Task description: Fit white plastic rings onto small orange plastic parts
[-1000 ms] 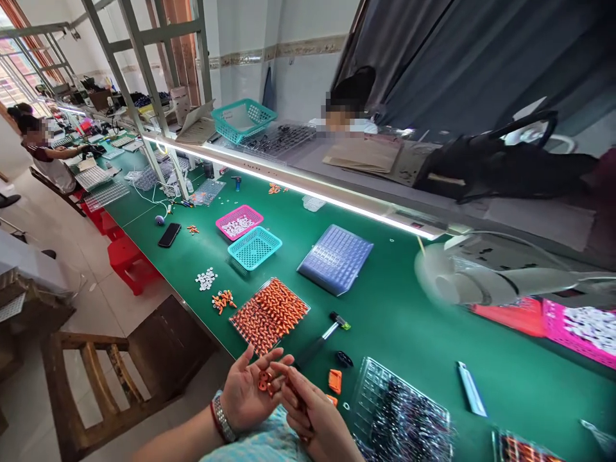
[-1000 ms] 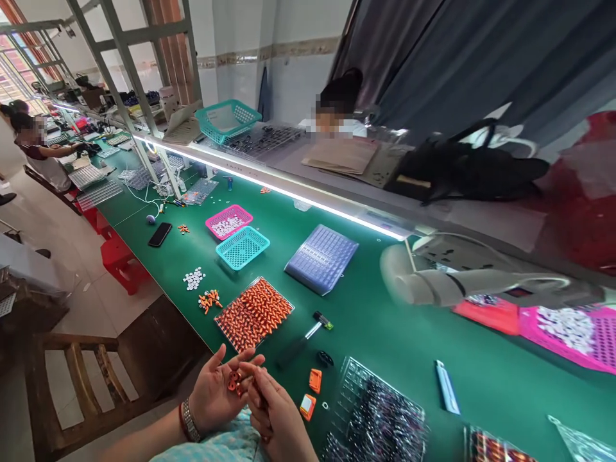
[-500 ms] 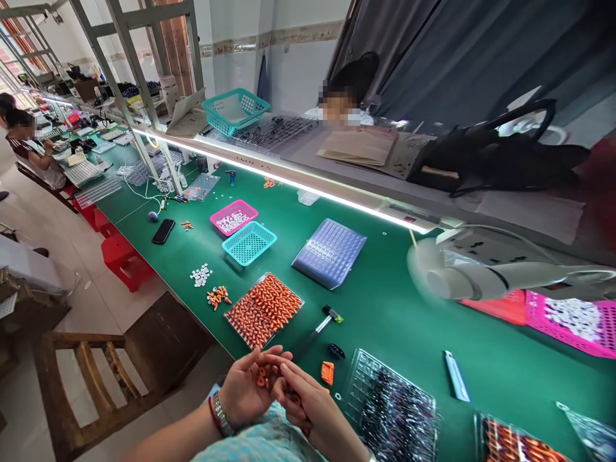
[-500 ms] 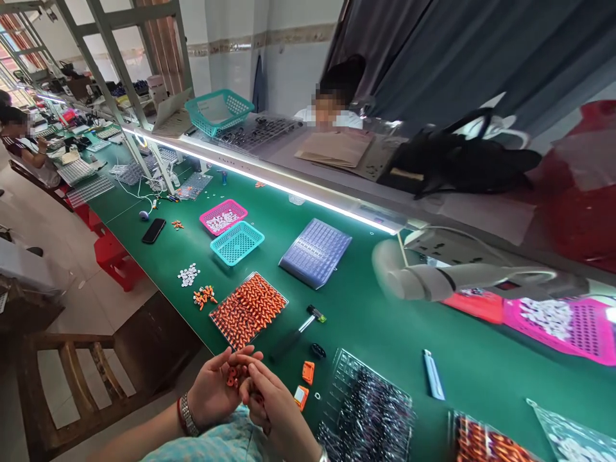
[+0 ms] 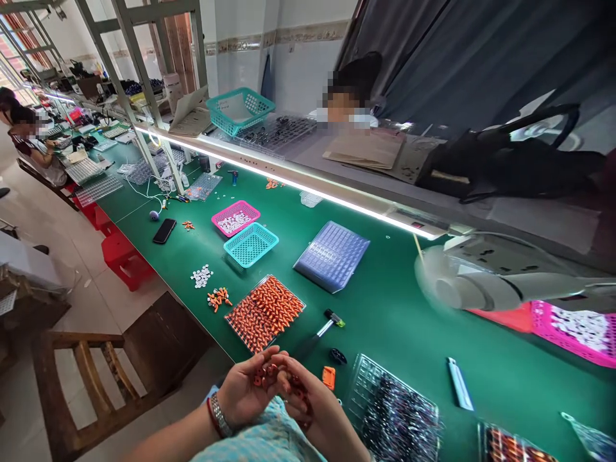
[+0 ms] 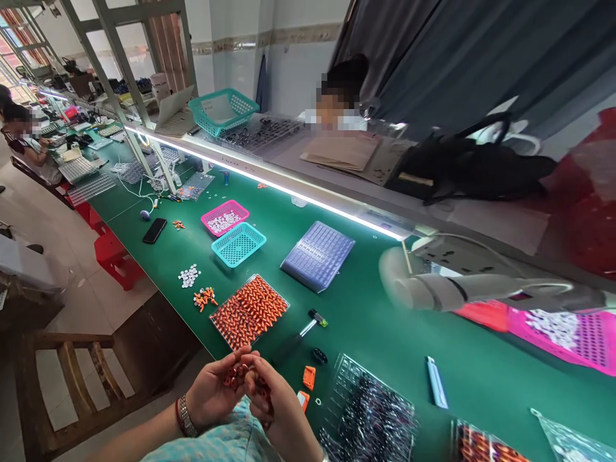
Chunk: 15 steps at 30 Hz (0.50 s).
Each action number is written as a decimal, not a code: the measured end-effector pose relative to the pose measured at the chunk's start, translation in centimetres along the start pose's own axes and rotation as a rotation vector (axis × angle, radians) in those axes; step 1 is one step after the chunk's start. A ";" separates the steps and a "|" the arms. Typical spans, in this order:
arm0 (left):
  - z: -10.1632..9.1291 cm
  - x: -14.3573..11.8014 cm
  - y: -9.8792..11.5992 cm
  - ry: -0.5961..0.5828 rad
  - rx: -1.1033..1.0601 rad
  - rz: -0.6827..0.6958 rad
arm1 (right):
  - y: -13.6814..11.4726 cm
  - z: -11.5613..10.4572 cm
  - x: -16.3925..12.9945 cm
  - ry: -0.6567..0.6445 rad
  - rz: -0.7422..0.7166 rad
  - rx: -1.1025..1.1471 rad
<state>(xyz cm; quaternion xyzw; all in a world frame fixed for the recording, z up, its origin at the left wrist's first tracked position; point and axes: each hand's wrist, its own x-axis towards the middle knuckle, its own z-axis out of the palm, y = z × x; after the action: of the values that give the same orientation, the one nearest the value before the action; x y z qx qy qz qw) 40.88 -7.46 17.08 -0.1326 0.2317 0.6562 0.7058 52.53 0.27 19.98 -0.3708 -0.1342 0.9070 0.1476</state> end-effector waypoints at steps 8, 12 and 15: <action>-0.5 0.1 0.4 0.086 0.025 -0.044 | 1.1 -1.3 -1.1 -0.002 0.035 0.192; -1.3 0.6 0.6 0.155 0.047 -0.115 | 1.7 -1.9 -1.9 -0.019 0.103 0.216; -1.5 0.9 0.7 0.173 0.063 -0.157 | 1.8 -2.1 -1.9 -0.035 0.093 0.218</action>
<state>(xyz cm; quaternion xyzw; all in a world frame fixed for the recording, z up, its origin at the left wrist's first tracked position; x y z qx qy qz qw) 40.02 -7.38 15.40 -0.1845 0.3012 0.5773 0.7362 55.05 -1.81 19.12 -0.3426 -0.0198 0.9284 0.1427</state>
